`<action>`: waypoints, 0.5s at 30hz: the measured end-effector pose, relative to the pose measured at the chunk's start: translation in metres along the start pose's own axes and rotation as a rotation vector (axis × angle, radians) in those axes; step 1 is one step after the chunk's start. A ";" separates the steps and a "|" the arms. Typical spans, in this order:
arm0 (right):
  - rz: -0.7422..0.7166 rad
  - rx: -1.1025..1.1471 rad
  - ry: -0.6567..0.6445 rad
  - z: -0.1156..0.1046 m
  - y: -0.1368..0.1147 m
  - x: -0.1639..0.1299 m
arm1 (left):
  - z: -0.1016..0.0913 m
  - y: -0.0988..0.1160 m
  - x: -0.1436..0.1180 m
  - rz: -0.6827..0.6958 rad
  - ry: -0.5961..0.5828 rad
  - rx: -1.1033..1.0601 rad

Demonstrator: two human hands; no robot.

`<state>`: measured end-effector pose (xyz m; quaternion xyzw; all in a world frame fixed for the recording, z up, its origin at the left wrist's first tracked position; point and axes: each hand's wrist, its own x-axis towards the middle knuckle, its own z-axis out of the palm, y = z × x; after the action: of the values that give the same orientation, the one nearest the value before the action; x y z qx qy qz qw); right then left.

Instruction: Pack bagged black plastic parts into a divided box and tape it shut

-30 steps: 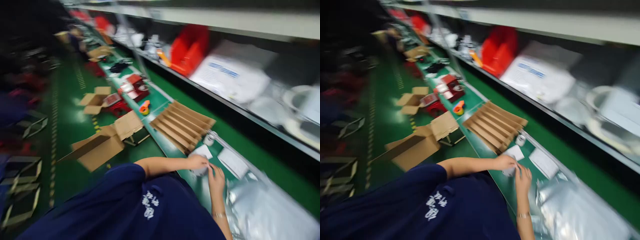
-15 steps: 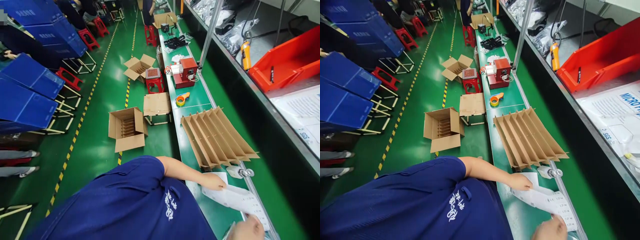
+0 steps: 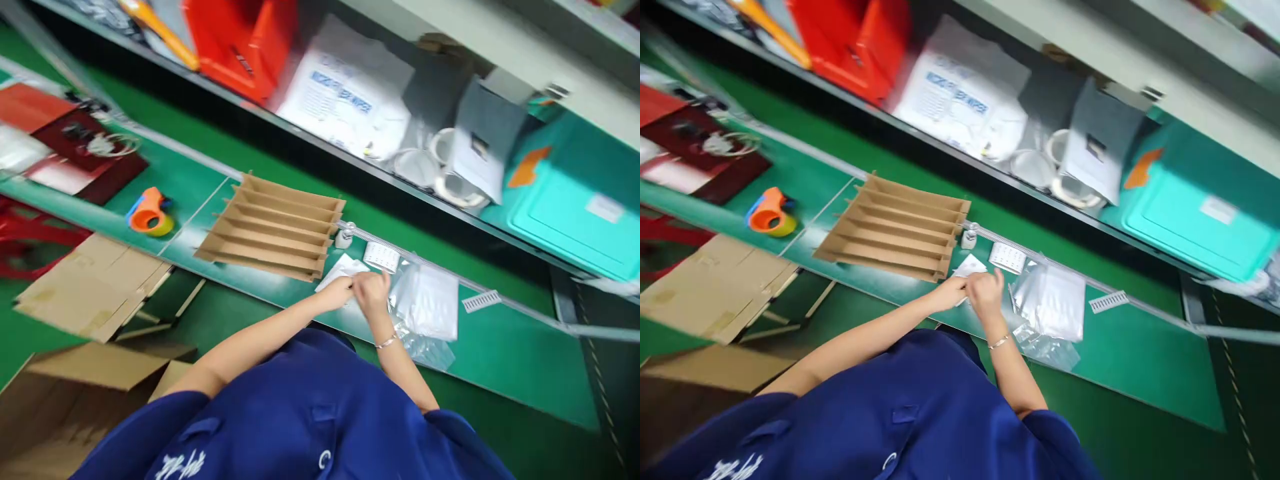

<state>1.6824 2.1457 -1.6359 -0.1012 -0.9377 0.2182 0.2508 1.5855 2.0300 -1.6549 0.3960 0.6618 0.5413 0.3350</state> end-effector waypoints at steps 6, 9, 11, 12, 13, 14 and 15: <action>0.024 0.250 -0.159 0.035 0.034 -0.011 | -0.026 -0.019 -0.022 -0.101 0.079 -0.002; 0.283 0.250 -0.064 0.030 0.090 0.006 | -0.040 -0.030 -0.033 -0.175 0.146 0.025; 0.394 0.229 -0.019 0.025 0.132 0.023 | -0.048 -0.035 -0.040 -0.209 0.183 0.052; 0.438 0.228 -0.012 0.024 0.150 0.033 | -0.050 -0.036 -0.044 -0.224 0.194 0.065; 0.471 0.234 -0.015 0.023 0.167 0.043 | -0.052 -0.037 -0.047 -0.238 0.204 0.079; 0.494 0.247 -0.027 0.023 0.180 0.053 | -0.053 -0.038 -0.050 -0.256 0.213 0.094; 0.509 0.266 -0.044 0.024 0.190 0.062 | -0.054 -0.039 -0.053 -0.275 0.219 0.110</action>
<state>1.6321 2.3237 -1.7156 -0.2946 -0.8505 0.3975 0.1785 1.5569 1.9551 -1.6818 0.2582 0.7709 0.4931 0.3098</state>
